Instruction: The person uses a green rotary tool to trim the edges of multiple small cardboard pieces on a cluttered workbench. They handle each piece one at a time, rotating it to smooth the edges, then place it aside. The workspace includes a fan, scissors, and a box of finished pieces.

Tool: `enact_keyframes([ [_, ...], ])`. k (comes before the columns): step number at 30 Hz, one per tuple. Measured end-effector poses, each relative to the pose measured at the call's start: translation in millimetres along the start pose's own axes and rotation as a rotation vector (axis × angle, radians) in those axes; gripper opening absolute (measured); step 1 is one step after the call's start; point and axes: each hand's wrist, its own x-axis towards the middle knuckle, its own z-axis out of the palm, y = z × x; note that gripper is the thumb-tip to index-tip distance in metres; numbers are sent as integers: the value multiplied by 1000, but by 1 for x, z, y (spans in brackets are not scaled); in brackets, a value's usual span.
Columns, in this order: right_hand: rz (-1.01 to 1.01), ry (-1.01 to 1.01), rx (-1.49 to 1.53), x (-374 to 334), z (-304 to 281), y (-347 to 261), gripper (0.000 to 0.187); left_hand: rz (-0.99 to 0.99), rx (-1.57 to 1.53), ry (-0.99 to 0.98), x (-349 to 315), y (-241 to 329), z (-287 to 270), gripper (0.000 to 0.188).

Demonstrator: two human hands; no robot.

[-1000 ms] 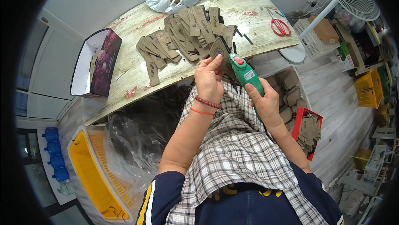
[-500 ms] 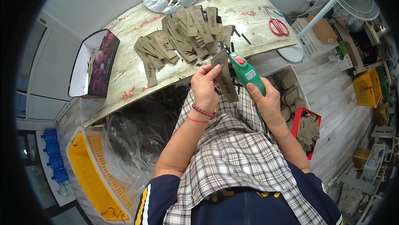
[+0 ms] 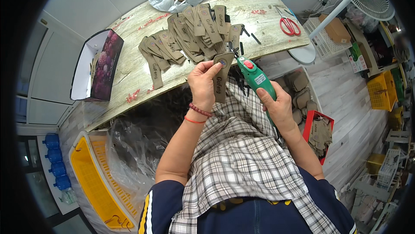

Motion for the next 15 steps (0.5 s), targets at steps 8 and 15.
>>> enact_keyframes([
  [8, -27, -51, -33, -1, -3, 1, 42, -28, 194, -111, 15, 25, -20, 7],
  [15, -83, -112, -119, 0, 6, 0, 39, 67, 590, -232, 26, 66, -51, 9],
])
